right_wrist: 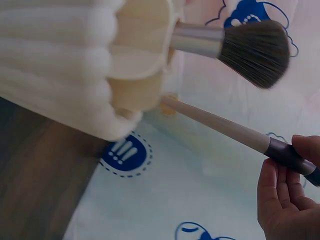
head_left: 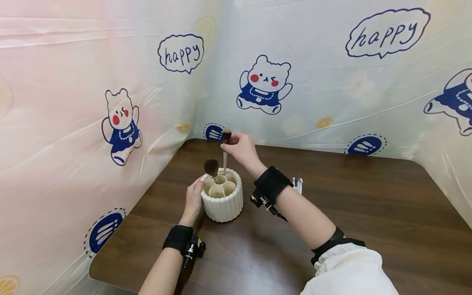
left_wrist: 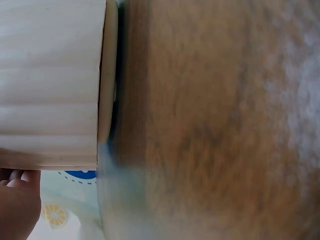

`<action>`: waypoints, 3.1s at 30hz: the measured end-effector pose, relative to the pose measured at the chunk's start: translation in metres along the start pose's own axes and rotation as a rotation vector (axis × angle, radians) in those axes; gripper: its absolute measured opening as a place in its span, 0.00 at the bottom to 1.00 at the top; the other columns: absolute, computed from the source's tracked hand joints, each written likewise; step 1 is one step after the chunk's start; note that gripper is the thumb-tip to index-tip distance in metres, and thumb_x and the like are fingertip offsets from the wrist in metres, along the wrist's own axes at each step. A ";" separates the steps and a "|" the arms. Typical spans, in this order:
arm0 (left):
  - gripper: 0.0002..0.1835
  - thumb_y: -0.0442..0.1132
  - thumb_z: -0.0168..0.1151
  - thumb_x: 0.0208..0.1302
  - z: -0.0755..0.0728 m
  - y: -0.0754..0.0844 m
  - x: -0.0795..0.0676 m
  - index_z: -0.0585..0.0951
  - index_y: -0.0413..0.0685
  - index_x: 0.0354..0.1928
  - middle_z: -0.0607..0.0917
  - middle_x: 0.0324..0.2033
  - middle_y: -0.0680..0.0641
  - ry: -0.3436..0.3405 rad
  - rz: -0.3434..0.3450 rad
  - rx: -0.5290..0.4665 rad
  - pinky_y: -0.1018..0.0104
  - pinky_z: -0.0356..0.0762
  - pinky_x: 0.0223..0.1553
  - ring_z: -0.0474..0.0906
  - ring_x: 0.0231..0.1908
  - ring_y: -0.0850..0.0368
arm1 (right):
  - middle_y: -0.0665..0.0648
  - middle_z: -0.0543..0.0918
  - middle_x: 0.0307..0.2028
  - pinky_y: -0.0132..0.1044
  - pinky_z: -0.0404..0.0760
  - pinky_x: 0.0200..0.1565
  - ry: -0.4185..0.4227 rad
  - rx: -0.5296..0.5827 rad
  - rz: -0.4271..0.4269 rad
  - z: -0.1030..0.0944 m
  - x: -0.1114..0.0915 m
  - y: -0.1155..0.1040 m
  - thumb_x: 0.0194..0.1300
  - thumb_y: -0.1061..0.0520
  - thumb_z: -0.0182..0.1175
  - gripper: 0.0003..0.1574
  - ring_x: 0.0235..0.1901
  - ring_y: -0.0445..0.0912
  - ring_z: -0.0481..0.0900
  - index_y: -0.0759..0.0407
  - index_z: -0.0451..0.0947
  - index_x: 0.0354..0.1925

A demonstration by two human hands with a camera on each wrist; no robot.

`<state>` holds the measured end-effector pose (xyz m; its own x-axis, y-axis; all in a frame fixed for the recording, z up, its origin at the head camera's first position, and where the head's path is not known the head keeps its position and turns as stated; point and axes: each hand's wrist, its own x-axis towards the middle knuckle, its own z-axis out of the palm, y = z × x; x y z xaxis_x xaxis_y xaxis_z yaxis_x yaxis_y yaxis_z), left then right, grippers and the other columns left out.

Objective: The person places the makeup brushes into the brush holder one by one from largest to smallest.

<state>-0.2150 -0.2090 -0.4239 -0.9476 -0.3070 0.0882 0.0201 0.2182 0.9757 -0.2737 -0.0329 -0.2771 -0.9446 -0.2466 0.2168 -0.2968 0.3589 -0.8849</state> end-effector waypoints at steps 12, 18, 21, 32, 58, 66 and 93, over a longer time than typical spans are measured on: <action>0.25 0.40 0.41 0.71 0.000 0.000 -0.001 0.71 0.35 0.64 0.71 0.65 0.36 -0.004 0.003 -0.012 0.50 0.60 0.70 0.64 0.67 0.42 | 0.63 0.86 0.40 0.36 0.80 0.43 -0.080 -0.099 0.090 0.033 -0.004 0.032 0.57 0.59 0.66 0.14 0.39 0.50 0.81 0.67 0.79 0.40; 0.25 0.42 0.41 0.72 -0.001 0.000 0.000 0.70 0.36 0.65 0.70 0.66 0.36 -0.017 -0.004 -0.016 0.50 0.58 0.71 0.64 0.67 0.42 | 0.63 0.84 0.38 0.31 0.75 0.38 -0.142 -0.182 0.096 0.040 -0.003 0.038 0.57 0.61 0.65 0.15 0.37 0.48 0.77 0.67 0.79 0.42; 0.25 0.42 0.41 0.72 -0.002 0.000 0.001 0.70 0.37 0.65 0.70 0.66 0.37 -0.020 -0.005 -0.014 0.50 0.58 0.71 0.64 0.68 0.43 | 0.59 0.81 0.33 0.29 0.71 0.35 -0.168 -0.225 0.090 0.041 -0.003 0.039 0.57 0.62 0.65 0.13 0.34 0.46 0.74 0.67 0.79 0.41; 0.24 0.42 0.42 0.72 0.000 0.001 0.002 0.71 0.36 0.64 0.71 0.65 0.36 -0.014 0.003 -0.013 0.50 0.59 0.70 0.64 0.68 0.43 | 0.52 0.72 0.23 0.28 0.65 0.29 -0.202 -0.326 0.064 0.038 0.000 0.037 0.56 0.62 0.65 0.08 0.27 0.45 0.69 0.63 0.75 0.29; 0.26 0.43 0.41 0.72 -0.002 0.004 -0.002 0.68 0.36 0.66 0.68 0.67 0.36 -0.028 -0.023 -0.009 0.50 0.57 0.71 0.62 0.69 0.42 | 0.61 0.84 0.46 0.42 0.78 0.50 -0.141 -0.335 0.108 -0.010 0.014 0.048 0.60 0.58 0.62 0.13 0.46 0.53 0.80 0.64 0.81 0.43; 0.26 0.43 0.41 0.73 -0.002 0.004 -0.002 0.67 0.36 0.66 0.68 0.67 0.37 -0.031 -0.027 -0.021 0.51 0.56 0.72 0.61 0.70 0.44 | 0.65 0.83 0.46 0.45 0.78 0.51 0.046 -0.373 0.181 -0.045 0.017 0.079 0.64 0.61 0.57 0.11 0.46 0.56 0.80 0.66 0.80 0.42; 0.25 0.43 0.41 0.73 -0.002 -0.002 -0.002 0.69 0.35 0.65 0.70 0.66 0.35 -0.018 0.017 0.015 0.50 0.58 0.71 0.63 0.68 0.42 | 0.54 0.70 0.14 0.32 0.63 0.20 -0.006 -0.543 0.401 -0.052 -0.016 0.163 0.64 0.62 0.51 0.17 0.16 0.45 0.64 0.62 0.75 0.19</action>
<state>-0.2126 -0.2110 -0.4253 -0.9529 -0.2860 0.1014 0.0320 0.2374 0.9709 -0.3139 0.0761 -0.4037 -0.9960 -0.0044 -0.0888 0.0466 0.8251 -0.5630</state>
